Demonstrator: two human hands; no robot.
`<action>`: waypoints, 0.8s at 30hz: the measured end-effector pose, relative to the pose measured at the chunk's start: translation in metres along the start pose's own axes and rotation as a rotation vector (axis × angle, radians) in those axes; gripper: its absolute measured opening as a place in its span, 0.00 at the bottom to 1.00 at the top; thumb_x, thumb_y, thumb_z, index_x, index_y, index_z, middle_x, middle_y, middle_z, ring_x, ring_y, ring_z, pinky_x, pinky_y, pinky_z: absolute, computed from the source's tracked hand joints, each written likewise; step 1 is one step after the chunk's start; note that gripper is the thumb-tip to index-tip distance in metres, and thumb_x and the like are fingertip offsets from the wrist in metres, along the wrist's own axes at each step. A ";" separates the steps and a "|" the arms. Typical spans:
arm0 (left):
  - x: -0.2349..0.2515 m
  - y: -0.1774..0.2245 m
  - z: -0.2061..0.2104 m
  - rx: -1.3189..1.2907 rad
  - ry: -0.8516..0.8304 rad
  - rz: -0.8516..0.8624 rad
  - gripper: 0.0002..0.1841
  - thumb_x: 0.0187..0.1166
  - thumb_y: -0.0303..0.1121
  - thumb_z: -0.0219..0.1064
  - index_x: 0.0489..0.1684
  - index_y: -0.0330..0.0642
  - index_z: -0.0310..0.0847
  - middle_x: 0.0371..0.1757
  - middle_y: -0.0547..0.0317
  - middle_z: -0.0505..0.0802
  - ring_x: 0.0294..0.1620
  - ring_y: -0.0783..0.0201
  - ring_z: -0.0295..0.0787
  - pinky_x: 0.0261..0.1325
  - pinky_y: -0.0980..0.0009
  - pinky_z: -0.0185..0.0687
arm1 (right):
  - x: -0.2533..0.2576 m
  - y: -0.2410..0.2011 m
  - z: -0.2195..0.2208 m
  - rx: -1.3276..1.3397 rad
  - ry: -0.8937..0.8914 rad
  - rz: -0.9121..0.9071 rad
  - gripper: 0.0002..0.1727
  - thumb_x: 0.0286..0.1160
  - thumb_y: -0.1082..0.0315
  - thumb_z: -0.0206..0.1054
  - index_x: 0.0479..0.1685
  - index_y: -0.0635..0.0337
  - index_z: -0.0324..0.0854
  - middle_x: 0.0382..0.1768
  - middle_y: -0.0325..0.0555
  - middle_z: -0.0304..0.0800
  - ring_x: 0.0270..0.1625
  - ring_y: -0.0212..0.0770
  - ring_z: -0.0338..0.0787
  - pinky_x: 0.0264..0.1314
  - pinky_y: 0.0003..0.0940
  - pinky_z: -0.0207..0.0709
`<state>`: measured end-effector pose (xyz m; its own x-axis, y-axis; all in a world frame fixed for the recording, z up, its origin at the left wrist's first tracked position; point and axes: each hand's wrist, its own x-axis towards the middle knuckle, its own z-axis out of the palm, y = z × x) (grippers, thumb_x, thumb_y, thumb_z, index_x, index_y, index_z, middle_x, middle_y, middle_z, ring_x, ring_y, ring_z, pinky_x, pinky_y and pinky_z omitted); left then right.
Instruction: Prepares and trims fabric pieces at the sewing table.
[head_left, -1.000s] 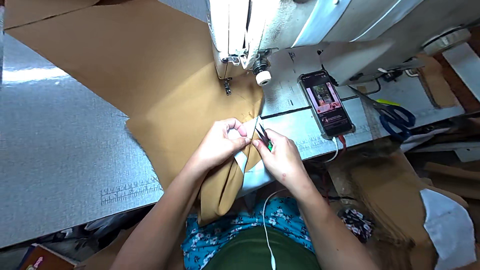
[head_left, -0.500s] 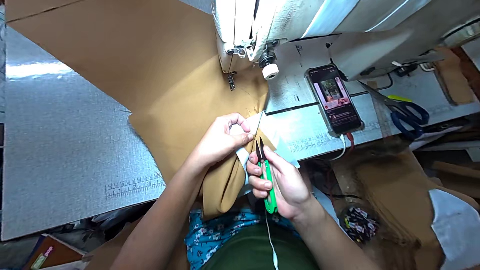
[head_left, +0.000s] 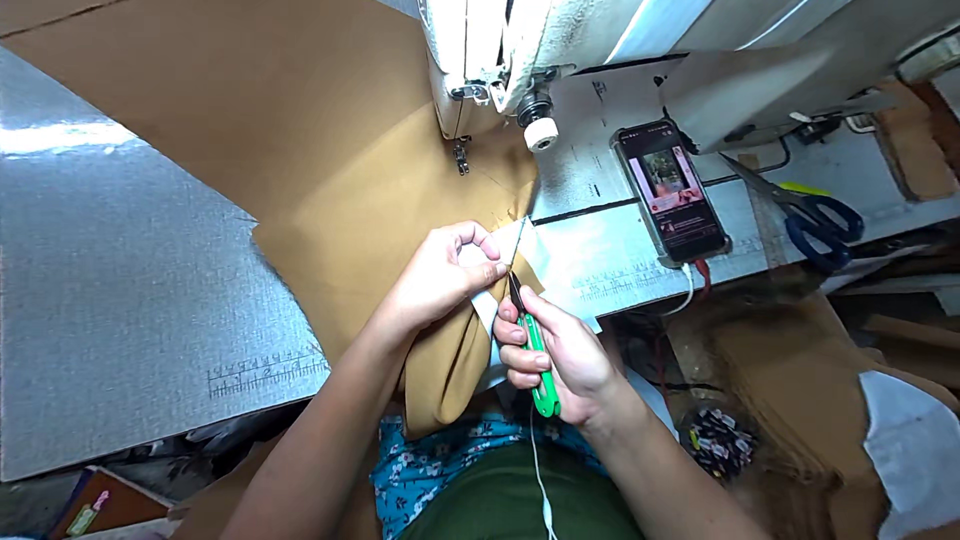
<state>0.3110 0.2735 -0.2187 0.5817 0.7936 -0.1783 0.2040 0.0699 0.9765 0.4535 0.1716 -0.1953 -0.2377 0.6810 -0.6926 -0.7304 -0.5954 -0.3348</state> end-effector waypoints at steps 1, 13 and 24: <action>0.000 0.000 0.000 0.001 0.001 0.001 0.06 0.73 0.20 0.71 0.35 0.42 0.82 0.24 0.59 0.88 0.17 0.73 0.79 0.17 0.82 0.70 | 0.000 0.000 0.000 -0.005 0.003 0.001 0.28 0.97 0.50 0.30 0.34 0.56 0.69 0.18 0.34 0.70 0.11 0.22 0.67 0.13 0.11 0.64; -0.002 0.002 0.000 -0.034 0.003 -0.019 0.06 0.73 0.19 0.71 0.34 0.41 0.81 0.23 0.58 0.88 0.16 0.74 0.80 0.16 0.82 0.70 | 0.002 0.000 0.002 -0.098 0.053 -0.034 0.26 0.98 0.52 0.33 0.32 0.55 0.68 0.18 0.33 0.68 0.11 0.21 0.66 0.14 0.11 0.63; -0.002 0.003 -0.001 0.007 -0.006 -0.029 0.07 0.73 0.19 0.71 0.36 0.42 0.81 0.22 0.60 0.87 0.16 0.75 0.78 0.17 0.83 0.69 | 0.004 -0.002 -0.001 -0.114 0.031 -0.031 0.24 0.98 0.54 0.34 0.34 0.55 0.67 0.18 0.32 0.67 0.11 0.20 0.63 0.14 0.10 0.61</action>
<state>0.3093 0.2729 -0.2149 0.5803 0.7875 -0.2077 0.2263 0.0891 0.9700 0.4548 0.1747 -0.1978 -0.1946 0.6872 -0.6999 -0.6588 -0.6202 -0.4257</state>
